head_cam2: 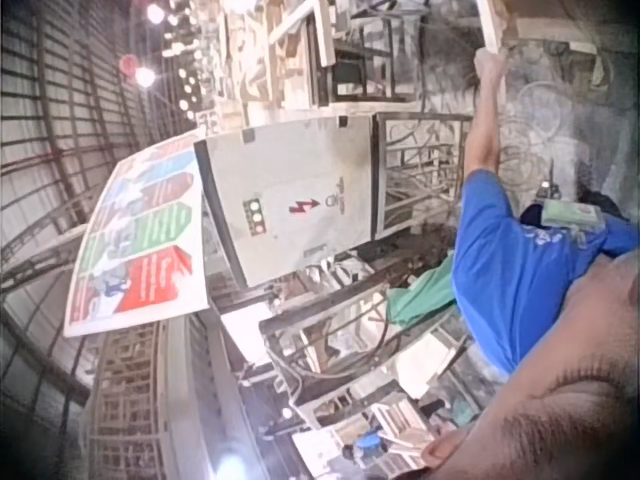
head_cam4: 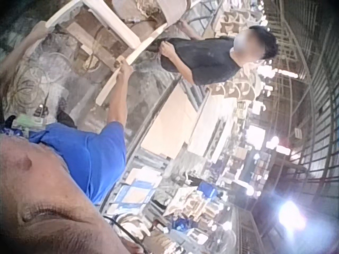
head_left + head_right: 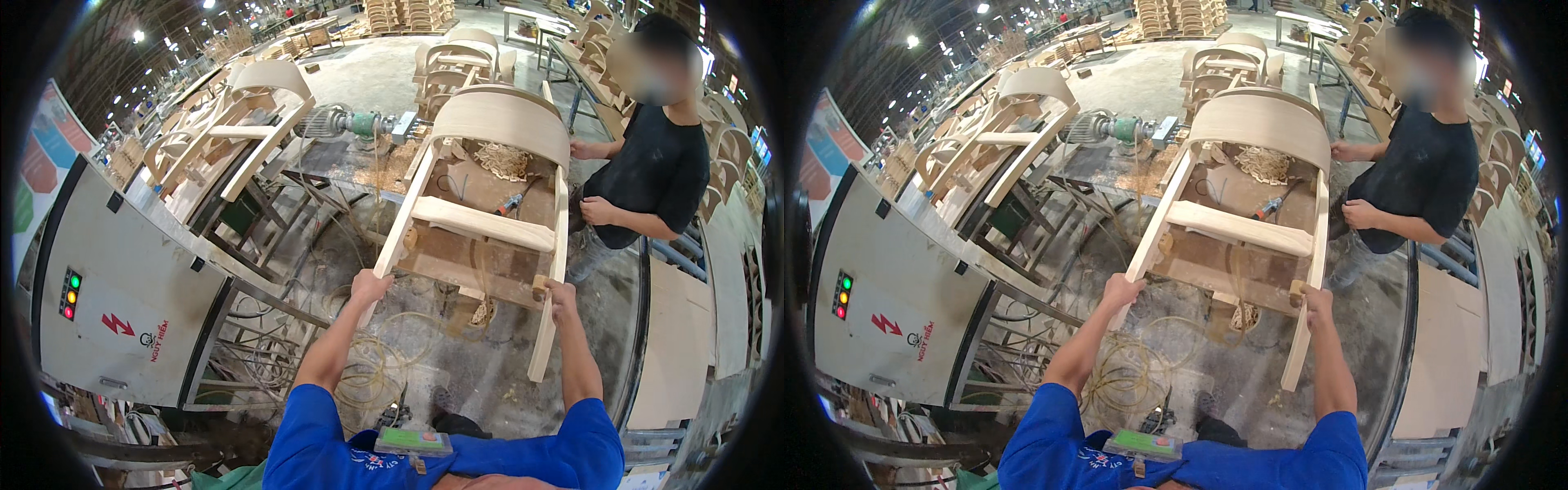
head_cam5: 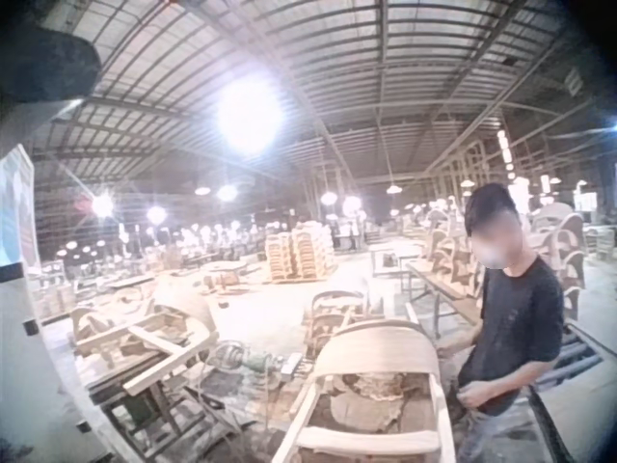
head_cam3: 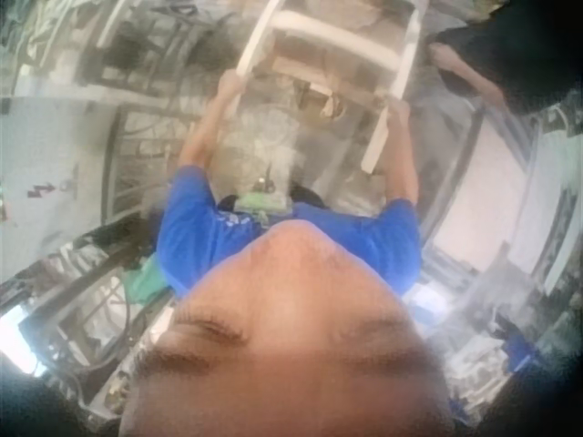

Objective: The person repeatedly picks up wooden chair frames, places them on a conveyor belt, and then removes them to hand them off to a coworker. The task involves continuous pick-and-place handling of the chair frames within a factory setting.

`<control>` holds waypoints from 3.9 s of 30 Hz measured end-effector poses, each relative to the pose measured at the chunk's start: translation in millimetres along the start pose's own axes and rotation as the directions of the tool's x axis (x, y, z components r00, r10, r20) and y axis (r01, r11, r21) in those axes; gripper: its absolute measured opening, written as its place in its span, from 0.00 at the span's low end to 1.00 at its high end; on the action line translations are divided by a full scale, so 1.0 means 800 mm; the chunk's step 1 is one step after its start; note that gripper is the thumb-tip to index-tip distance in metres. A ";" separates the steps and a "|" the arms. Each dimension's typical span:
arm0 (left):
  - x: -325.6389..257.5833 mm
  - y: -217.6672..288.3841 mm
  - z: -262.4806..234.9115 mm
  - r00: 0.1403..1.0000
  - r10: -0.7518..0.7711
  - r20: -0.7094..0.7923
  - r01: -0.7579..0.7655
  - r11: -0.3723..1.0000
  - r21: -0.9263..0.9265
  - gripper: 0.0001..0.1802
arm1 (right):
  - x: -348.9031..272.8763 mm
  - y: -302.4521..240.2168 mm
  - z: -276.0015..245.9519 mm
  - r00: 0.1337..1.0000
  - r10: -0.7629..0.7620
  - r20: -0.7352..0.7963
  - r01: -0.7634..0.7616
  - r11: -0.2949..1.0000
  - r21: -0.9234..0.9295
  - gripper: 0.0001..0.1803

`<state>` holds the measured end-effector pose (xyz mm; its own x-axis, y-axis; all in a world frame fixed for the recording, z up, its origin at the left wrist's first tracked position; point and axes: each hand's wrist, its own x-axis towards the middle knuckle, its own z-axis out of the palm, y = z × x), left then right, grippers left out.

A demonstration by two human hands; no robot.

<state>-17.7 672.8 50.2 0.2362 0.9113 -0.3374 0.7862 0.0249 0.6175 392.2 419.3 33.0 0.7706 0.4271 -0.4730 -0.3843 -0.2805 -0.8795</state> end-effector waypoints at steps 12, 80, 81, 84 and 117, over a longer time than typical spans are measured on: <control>0.023 0.026 0.020 0.996 0.008 -0.088 0.008 0.983 0.181 0.32 | -0.066 0.071 -0.032 0.846 -0.525 0.093 0.393 0.496 -0.775 0.41; -1.785 -0.662 0.415 -0.493 -0.658 0.569 -0.601 -0.215 -0.770 0.21 | -1.734 1.075 -0.273 -0.570 0.714 -0.407 0.150 0.576 0.803 0.24; -1.783 -0.666 0.420 -0.444 -0.633 0.634 -0.682 -0.220 -0.697 0.21 | -1.744 1.082 -0.296 -0.538 0.729 -0.424 0.145 0.575 0.805 0.25; -1.836 -0.685 0.434 -0.533 -0.603 0.594 -0.535 -0.303 -0.788 0.22 | -1.765 1.102 -0.353 -0.456 0.773 -0.441 0.174 0.563 0.808 0.26; -2.429 -1.010 0.384 -0.736 -0.560 0.381 -0.570 0.207 -0.796 0.19 | -2.403 1.272 -0.595 -0.936 0.216 -0.277 0.129 0.945 0.301 0.16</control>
<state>-936.1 -1244.3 -11.5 -0.3965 -0.8409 -0.3685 -0.4264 -0.1868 0.8850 -1238.6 -1096.9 71.7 -0.6635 -0.6989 0.2669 -0.4166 0.0489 -0.9078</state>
